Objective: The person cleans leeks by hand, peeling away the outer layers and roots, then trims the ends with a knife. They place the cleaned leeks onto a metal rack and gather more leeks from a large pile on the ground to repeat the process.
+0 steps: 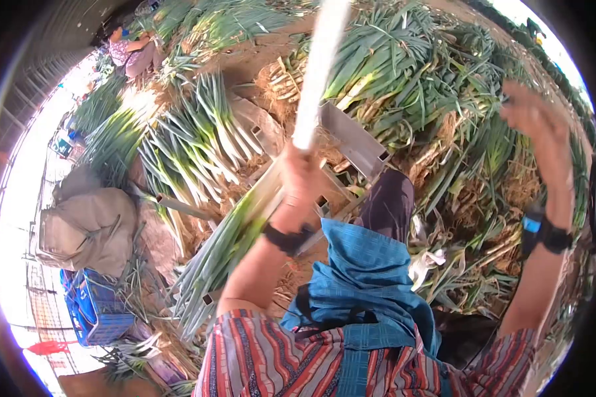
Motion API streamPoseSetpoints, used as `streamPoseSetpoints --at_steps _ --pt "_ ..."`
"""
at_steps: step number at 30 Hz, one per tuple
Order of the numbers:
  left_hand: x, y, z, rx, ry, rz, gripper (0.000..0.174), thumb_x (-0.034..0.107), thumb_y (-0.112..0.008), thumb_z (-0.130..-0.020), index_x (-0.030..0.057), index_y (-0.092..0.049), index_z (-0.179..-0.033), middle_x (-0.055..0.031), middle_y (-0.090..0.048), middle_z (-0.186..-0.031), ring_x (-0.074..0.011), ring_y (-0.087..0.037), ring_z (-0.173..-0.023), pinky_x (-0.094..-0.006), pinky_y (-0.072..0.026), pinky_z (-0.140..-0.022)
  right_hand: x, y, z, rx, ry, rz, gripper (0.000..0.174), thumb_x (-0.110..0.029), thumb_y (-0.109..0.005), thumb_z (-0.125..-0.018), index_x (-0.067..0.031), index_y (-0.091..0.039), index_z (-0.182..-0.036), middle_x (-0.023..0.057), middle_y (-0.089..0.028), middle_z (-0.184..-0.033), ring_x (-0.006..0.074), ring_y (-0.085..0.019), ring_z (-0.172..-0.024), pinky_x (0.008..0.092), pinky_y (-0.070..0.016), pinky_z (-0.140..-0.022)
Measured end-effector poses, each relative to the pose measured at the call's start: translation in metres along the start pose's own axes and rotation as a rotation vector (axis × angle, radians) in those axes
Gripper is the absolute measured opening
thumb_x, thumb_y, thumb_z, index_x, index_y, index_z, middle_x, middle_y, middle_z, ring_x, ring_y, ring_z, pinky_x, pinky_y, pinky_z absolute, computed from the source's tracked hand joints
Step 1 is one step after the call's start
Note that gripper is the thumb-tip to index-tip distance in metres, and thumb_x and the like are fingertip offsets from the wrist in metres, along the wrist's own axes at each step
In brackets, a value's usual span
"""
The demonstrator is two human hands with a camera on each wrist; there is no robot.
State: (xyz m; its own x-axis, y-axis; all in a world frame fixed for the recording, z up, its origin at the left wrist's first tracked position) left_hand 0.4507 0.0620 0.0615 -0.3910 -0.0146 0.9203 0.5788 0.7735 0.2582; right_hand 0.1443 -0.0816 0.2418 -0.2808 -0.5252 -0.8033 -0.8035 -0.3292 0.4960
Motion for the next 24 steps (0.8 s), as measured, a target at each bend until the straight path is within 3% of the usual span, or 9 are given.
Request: streamPoseSetpoints --at_steps 7,11,13,16,18,19,20,21,24 --pt "0.058 0.070 -0.067 0.332 0.186 -0.445 0.063 0.031 -0.068 -0.082 -0.0041 -0.040 -0.127 -0.0179 -0.060 -0.099 -0.0259 -0.059 -0.086 -0.0393 -0.0476 -0.074 0.155 0.027 0.144 0.334 -0.624 -0.863 0.049 -0.033 -0.058 -0.090 -0.0024 -0.053 -0.128 0.0155 -0.064 -0.108 0.0223 -0.064 -0.080 0.0327 -0.0533 -0.071" --pt "0.082 0.039 -0.064 0.164 0.368 -0.545 0.107 0.045 -0.072 -0.074 -0.0046 -0.008 -0.145 -0.0313 -0.034 -0.139 -0.0369 -0.037 -0.128 -0.0420 -0.0293 -0.106 0.172 0.043 0.220 0.659 -1.015 -0.282 0.040 -0.032 -0.061 -0.089 -0.0023 -0.059 -0.116 0.0092 -0.065 -0.092 0.0197 -0.062 -0.069 0.0313 -0.0485 -0.057" --pt "0.100 0.012 -0.060 0.195 0.094 -0.549 0.097 0.041 -0.071 -0.077 -0.0042 -0.017 -0.143 -0.0280 -0.030 -0.142 -0.0372 -0.028 -0.134 -0.0438 -0.0210 -0.111 0.182 0.042 0.244 0.779 -1.135 -0.260 0.028 -0.028 -0.062 -0.089 -0.0029 -0.062 -0.101 0.0053 -0.064 -0.081 0.0150 -0.057 -0.056 0.0302 -0.0423 -0.046" --pt "0.016 -0.052 -0.064 0.017 -0.255 -0.086 0.057 0.015 -0.064 -0.086 -0.0059 -0.038 -0.132 -0.0237 -0.050 -0.129 -0.0303 -0.049 -0.120 -0.0381 -0.0366 -0.103 0.206 0.035 0.252 0.725 -1.075 -0.508 0.022 -0.028 -0.060 -0.090 -0.0069 -0.061 -0.095 0.0031 -0.060 -0.078 0.0147 -0.057 -0.064 0.0311 -0.0451 -0.054" --pt "0.020 -0.115 -0.032 -0.360 -0.059 0.027 0.034 0.005 -0.061 -0.087 -0.0078 -0.051 -0.118 -0.0186 -0.062 -0.112 -0.0253 -0.061 -0.102 -0.0317 -0.0461 -0.092 0.215 0.034 0.260 0.625 -1.283 -0.285 0.016 -0.020 -0.052 -0.095 -0.0073 -0.059 -0.101 0.0037 -0.062 -0.089 0.0172 -0.061 -0.083 0.0337 -0.0500 -0.070" --pt "0.037 -0.153 -0.005 -0.484 -0.158 0.144 0.024 0.010 -0.061 -0.089 -0.0034 -0.057 -0.109 -0.0108 -0.064 -0.101 -0.0181 -0.060 -0.089 -0.0287 -0.0464 -0.082 0.264 0.033 0.288 0.471 -0.947 -0.670 0.020 -0.023 -0.054 -0.094 -0.0072 -0.058 -0.105 0.0044 -0.062 -0.095 0.0162 -0.061 -0.085 0.0322 -0.0505 -0.074" --pt "0.042 -0.188 0.020 -0.597 -0.254 0.274 0.017 0.014 -0.061 -0.091 0.0010 -0.063 -0.101 -0.0031 -0.067 -0.090 -0.0109 -0.059 -0.077 -0.0256 -0.0467 -0.072 0.294 0.029 0.293 0.442 -0.923 -0.681 0.028 -0.027 -0.057 -0.091 -0.0057 -0.059 -0.108 0.0047 -0.064 -0.095 0.0156 -0.062 -0.079 0.0308 -0.0517 -0.067" --pt "0.064 -0.216 0.051 -0.788 -0.348 0.199 0.014 0.013 -0.061 -0.091 0.0022 -0.063 -0.100 -0.0029 -0.067 -0.089 -0.0109 -0.059 -0.076 -0.0258 -0.0467 -0.071 0.296 0.026 0.284 0.390 -1.428 -0.199 0.032 -0.029 -0.059 -0.089 -0.0041 -0.060 -0.109 0.0057 -0.066 -0.092 0.0162 -0.062 -0.070 0.0301 -0.0518 -0.057" --pt "0.105 -0.290 0.139 -1.317 -0.563 0.237 0.014 0.012 -0.064 -0.089 0.0029 -0.064 -0.099 -0.0050 -0.068 -0.090 -0.0130 -0.061 -0.079 -0.0275 -0.0480 -0.072 0.336 0.011 0.291 0.321 -1.238 -0.231 0.028 -0.024 -0.060 -0.087 0.0000 -0.066 -0.099 0.0056 -0.067 -0.082 0.0146 -0.063 -0.062 0.0281 -0.0522 -0.053"
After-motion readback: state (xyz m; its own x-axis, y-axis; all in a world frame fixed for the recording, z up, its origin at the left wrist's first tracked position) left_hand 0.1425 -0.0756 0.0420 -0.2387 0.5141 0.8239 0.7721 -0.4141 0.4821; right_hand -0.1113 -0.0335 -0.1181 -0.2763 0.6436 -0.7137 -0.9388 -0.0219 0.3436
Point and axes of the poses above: each hand's wrist, its own z-axis away from the middle knuckle, its own y-axis out of the back of the hand, x = y × z, the point moved 2 cm from there along -z, towards the middle knuckle
